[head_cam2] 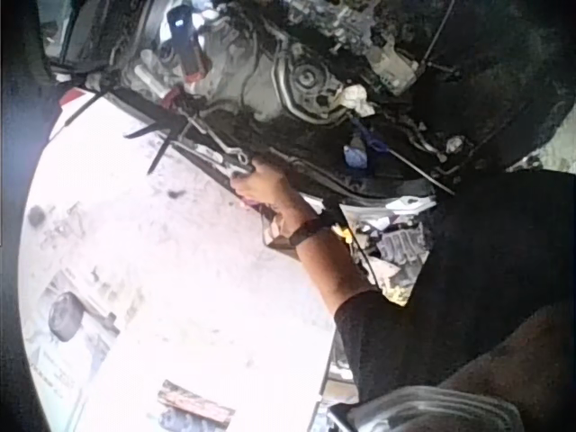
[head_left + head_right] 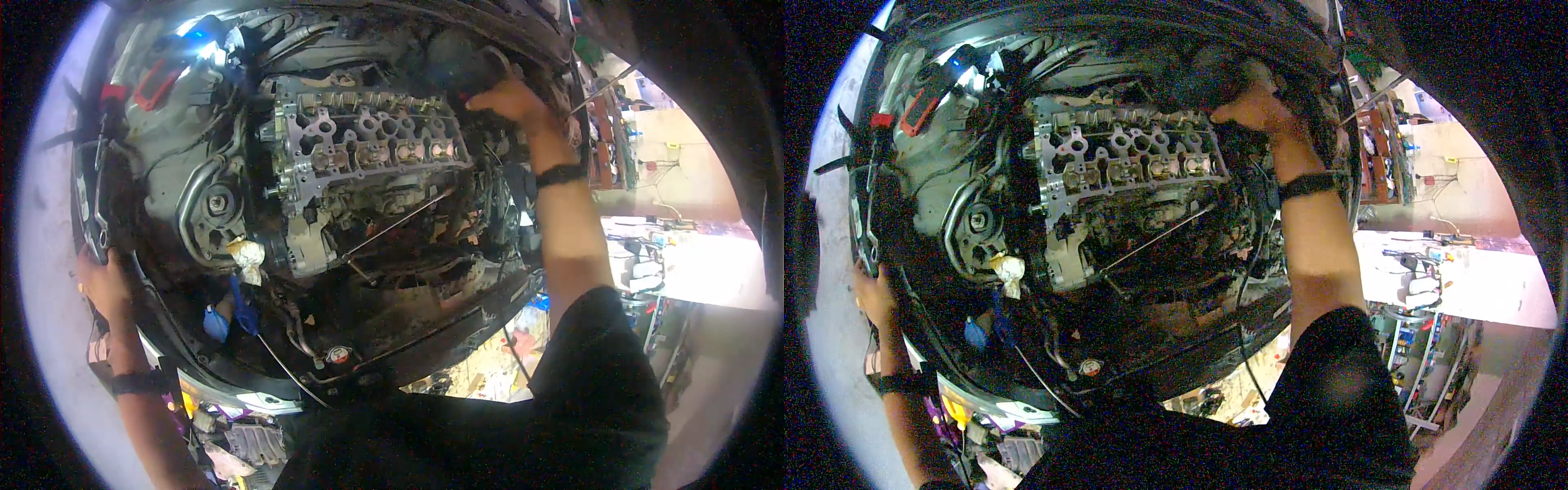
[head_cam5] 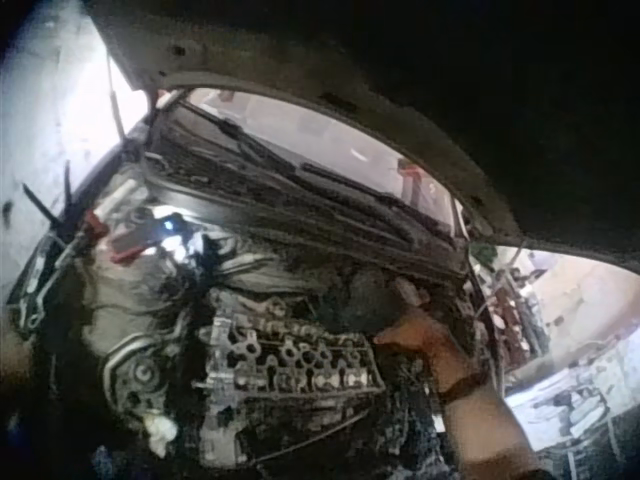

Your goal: The recorder is using a power drill and hands to work on a car engine under the hood.

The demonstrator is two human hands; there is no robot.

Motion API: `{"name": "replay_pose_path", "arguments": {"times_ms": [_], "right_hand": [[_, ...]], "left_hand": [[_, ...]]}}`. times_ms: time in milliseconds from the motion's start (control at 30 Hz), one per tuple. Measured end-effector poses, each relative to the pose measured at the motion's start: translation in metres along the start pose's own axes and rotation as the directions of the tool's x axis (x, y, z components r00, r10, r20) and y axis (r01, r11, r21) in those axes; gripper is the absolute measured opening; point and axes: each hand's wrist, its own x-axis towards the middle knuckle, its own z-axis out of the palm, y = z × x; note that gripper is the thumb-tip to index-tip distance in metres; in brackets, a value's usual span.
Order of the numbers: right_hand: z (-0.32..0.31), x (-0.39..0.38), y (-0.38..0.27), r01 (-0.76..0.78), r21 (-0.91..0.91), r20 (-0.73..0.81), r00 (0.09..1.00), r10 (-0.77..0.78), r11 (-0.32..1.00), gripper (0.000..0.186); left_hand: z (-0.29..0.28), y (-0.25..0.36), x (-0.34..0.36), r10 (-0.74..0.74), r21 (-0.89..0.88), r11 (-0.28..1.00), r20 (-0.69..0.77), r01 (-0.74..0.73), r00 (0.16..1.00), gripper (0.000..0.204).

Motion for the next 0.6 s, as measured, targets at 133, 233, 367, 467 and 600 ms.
{"name": "replay_pose_path", "arguments": {"times_ms": [133,233,367,467,600], "right_hand": [[0.042,-0.055,-0.007,-0.069,0.090,-0.056,0.996,0.074,0.994,0.071],[0.081,-0.077,-0.006,-0.191,-0.142,-0.136,0.976,0.172,0.971,0.069],[0.112,-0.094,-0.011,-0.100,-0.241,-0.132,0.989,0.069,0.965,0.067],[0.127,-0.099,-0.003,0.078,-0.267,-0.122,0.986,-0.114,0.960,0.061],[0.128,-0.100,0.008,0.110,-0.055,-0.030,0.993,-0.111,0.992,0.064]], "left_hand": [[0.003,0.003,-0.001,-0.020,-0.007,1.000,0.013,0.020,1.000,0.060],[0.003,0.000,0.002,-0.001,-0.007,1.000,-0.002,0.001,1.000,0.060],[0.003,0.001,0.001,-0.013,-0.010,1.000,-0.011,0.013,1.000,0.063],[-0.002,0.006,-0.001,-0.021,0.006,1.000,-0.012,0.021,1.000,0.063],[0.002,0.000,-0.001,-0.006,0.005,1.000,-0.032,0.006,0.999,0.061]]}}
